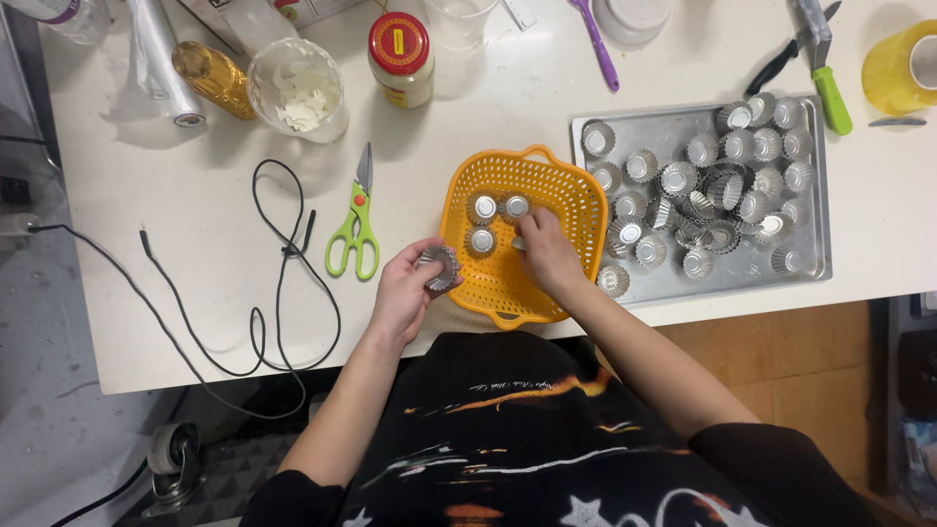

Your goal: The person rinses metal baking cups under the kitchen faucet and places them in a yellow basket. They carry the basket to a white table, then pick the cups one at a time and arrange them upright across a metal baking tray.

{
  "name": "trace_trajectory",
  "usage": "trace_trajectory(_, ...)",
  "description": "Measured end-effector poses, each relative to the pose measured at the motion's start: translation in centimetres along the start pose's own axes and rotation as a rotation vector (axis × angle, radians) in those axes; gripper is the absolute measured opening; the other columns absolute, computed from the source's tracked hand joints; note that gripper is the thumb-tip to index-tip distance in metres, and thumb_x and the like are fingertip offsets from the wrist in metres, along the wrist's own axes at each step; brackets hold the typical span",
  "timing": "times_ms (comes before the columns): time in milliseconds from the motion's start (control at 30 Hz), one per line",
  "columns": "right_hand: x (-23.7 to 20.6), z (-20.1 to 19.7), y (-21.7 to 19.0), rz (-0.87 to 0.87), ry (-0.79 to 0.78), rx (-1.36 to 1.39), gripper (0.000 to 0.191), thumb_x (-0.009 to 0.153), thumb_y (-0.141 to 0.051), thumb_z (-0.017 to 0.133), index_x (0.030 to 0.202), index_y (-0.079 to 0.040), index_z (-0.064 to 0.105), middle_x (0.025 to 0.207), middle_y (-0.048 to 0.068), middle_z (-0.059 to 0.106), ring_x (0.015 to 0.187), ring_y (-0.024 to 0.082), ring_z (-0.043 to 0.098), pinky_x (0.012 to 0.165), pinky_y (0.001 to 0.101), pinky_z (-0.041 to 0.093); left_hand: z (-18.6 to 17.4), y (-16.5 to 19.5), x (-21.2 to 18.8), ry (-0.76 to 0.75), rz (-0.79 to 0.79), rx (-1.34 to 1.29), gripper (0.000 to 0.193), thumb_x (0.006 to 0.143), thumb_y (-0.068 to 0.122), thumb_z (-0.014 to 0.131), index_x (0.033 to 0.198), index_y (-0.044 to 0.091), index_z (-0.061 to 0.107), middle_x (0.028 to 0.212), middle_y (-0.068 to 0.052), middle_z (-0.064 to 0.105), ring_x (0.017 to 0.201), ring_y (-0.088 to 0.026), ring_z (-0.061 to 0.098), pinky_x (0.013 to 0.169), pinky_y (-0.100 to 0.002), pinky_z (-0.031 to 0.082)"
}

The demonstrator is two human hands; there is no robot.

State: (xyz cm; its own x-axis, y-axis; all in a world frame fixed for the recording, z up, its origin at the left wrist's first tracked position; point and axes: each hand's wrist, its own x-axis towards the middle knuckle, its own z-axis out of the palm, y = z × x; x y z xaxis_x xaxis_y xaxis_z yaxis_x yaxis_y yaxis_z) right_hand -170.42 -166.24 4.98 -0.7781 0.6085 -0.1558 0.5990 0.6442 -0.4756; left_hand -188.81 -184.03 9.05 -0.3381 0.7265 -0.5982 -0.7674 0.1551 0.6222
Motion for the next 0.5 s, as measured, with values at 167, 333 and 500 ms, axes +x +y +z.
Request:
trace_trajectory(167, -0.7, 0.6, 0.8, -0.218, -0.058, 0.007, 0.028, 0.087, -0.006, 0.070, 0.113, -0.007, 0.059, 0.120, 0.016, 0.055, 0.113, 0.038, 0.057, 0.093, 0.0469, 0.052, -0.6, -0.6, 0.2, -0.003, -0.002, -0.015, 0.030, 0.095, -0.002, 0.056, 0.126, -0.002, 0.059, 0.112, -0.012, 0.068, 0.097, -0.021, 0.070, 0.086, -0.043, 0.066)
trace_trajectory(333, -1.5, -0.6, 1.6, -0.157, -0.220, 0.104, 0.033, 0.079, -0.013, 0.077, 0.108, -0.008, 0.061, 0.120, 0.015, 0.057, 0.112, 0.037, 0.058, 0.094, 0.0431, 0.052, -0.5, -0.6, 0.1, -0.019, 0.003, 0.005, 0.030, 0.096, -0.002, 0.056, 0.125, -0.003, 0.061, 0.113, -0.013, 0.069, 0.098, -0.021, 0.070, 0.086, -0.042, 0.065)
trace_trajectory(500, -1.5, -0.7, 0.8, -0.144, -0.181, 0.058, 0.049, 0.072, -0.013, 0.079, 0.117, -0.006, 0.061, 0.123, 0.016, 0.058, 0.113, 0.038, 0.057, 0.094, 0.0452, 0.051, -0.1, -0.3, 0.0, -0.021, -0.009, 0.014, 0.030, 0.096, -0.002, 0.056, 0.125, -0.003, 0.061, 0.114, -0.013, 0.069, 0.098, -0.021, 0.070, 0.086, -0.042, 0.065)
